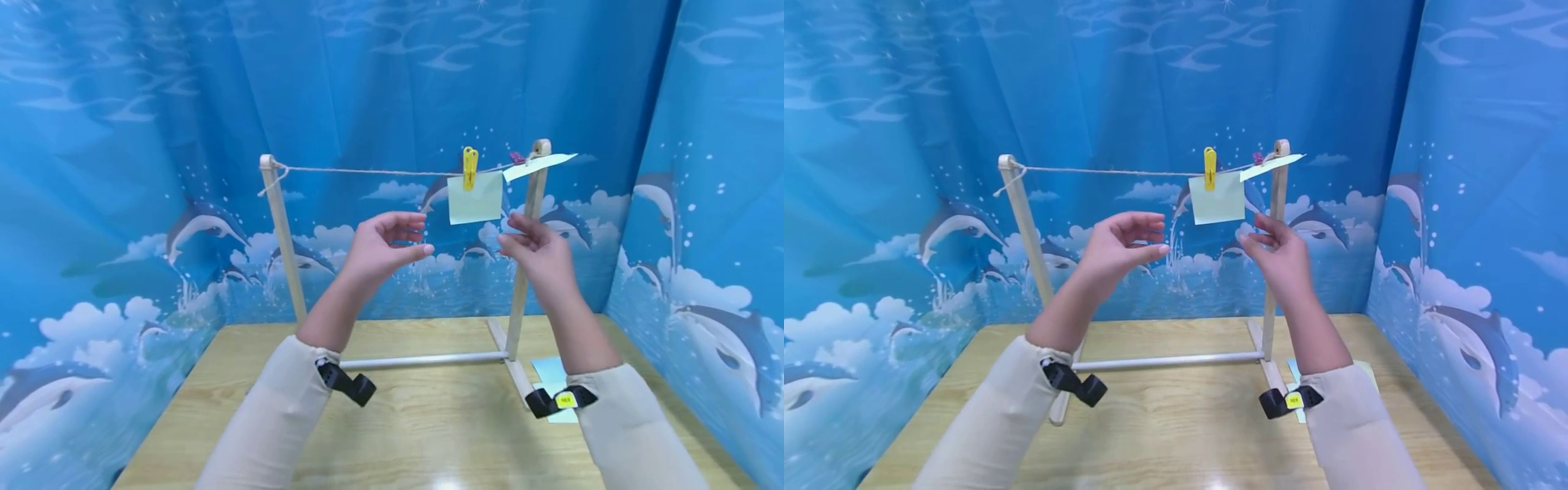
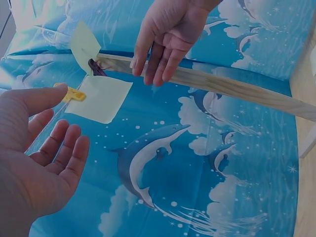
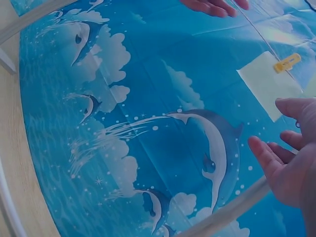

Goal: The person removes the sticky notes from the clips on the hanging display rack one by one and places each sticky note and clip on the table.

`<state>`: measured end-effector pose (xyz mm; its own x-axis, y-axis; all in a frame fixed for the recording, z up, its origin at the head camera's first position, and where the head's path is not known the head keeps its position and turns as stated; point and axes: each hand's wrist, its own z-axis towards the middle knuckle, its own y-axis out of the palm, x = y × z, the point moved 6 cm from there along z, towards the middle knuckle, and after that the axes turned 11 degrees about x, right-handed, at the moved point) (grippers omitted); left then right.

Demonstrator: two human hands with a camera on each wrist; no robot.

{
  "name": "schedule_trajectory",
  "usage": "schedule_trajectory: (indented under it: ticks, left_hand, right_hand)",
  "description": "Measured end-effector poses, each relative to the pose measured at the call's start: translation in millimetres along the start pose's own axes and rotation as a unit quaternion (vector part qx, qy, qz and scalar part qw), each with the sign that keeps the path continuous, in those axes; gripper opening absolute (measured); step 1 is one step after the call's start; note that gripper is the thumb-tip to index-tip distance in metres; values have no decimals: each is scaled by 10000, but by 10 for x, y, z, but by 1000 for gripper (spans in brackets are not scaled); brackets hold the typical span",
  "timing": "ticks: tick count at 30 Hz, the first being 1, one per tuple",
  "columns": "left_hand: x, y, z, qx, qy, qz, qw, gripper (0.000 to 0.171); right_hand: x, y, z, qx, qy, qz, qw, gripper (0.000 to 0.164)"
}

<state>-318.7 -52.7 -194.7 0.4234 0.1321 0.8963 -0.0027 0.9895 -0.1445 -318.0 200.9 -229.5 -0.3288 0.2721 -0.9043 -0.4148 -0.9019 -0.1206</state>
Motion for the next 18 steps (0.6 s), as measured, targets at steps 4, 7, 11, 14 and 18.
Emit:
schedule_trajectory:
  ticks: [4,7,11,14,18]
  left_hand:
    - [112,75,91,110,41,194,9997,39]
    - [197,135,160,219,30,222,9995,38]
    - [299,217,238,130,17,196,9997,43]
    - [370,279,285,25,9,211,9998,46]
    - [446,334,350,107,52,293,9995,46]
  right_hand:
    - [-39,60,51,28,37,175,9998,65]
    - [-58,87,85,63,149,337,9993,61]
    - [-79,115,109,77,280,452,9986,59]
    - [-100,123,120,117,277,403,9987,57]
    - [-125,140,141,200,258,210,9992,54]
